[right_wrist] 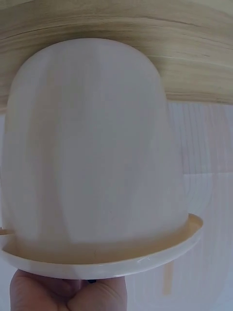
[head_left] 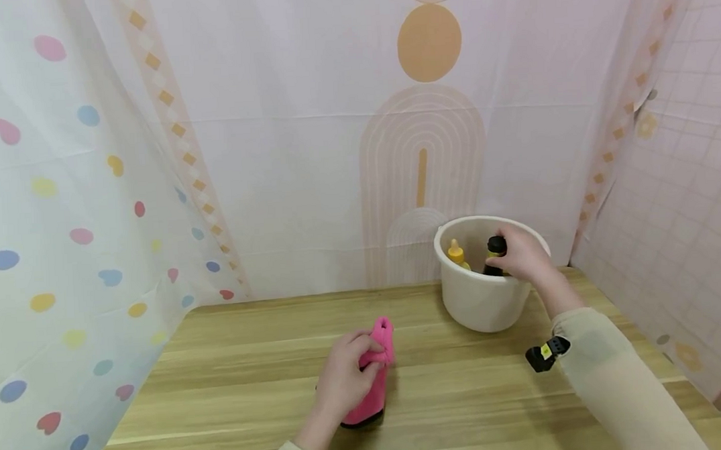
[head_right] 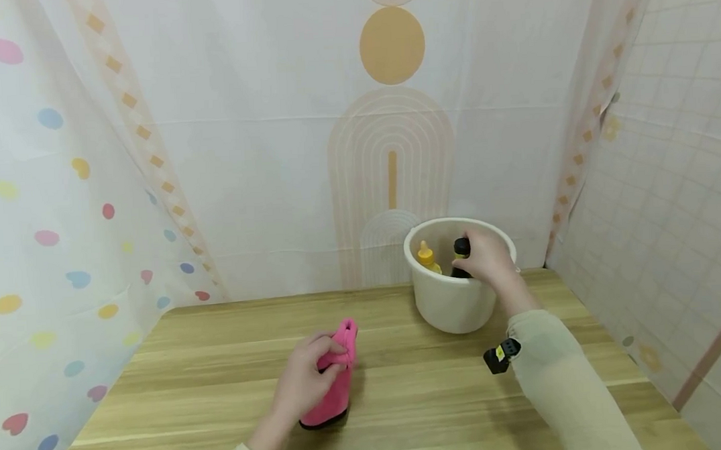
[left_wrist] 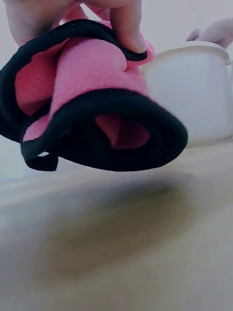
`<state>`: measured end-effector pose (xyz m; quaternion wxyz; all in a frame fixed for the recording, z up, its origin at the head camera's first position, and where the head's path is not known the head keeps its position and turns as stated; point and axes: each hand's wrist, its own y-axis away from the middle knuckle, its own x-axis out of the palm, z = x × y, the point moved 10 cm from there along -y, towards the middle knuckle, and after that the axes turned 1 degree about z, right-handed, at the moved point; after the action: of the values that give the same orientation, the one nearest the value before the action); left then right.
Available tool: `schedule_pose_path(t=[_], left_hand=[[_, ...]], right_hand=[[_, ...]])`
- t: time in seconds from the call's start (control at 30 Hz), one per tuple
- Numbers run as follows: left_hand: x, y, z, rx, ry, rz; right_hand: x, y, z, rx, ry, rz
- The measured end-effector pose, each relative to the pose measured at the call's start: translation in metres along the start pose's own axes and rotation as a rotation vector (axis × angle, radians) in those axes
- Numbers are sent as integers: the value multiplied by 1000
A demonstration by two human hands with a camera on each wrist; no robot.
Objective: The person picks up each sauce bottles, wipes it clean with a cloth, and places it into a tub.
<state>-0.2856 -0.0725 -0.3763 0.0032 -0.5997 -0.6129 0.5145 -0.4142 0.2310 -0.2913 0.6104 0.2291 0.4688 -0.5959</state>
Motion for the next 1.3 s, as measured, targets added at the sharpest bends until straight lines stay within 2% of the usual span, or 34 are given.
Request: schedule_pose_path(t=[0.07, 0.3, 0.63, 0.77, 0.9, 1.13, 1.2, 1.3], left_hand=[[-2, -6, 5, -18, 21, 3], [-12, -20, 27, -147, 62, 23], [-10, -24, 44, -175, -13, 53], [-9, -24, 47, -185, -14, 60], [-7, -25, 52, -221, 16, 84], [-8, -29, 72, -342, 107, 112], [-9, -31, 74, -338, 78, 119], [-9, -35, 74, -309, -20, 131]], right_hand=[[0, 1, 0, -5, 9, 4], [1, 2, 1, -24, 23, 18], [-3, 8, 8, -99, 27, 17], [-4, 10, 9, -104, 19, 17], [-8, 13, 8, -88, -6, 12], [-13, 21, 12, -58, -87, 8], [-16, 25, 17, -73, -97, -17], [-20, 33, 26, -113, -91, -88]])
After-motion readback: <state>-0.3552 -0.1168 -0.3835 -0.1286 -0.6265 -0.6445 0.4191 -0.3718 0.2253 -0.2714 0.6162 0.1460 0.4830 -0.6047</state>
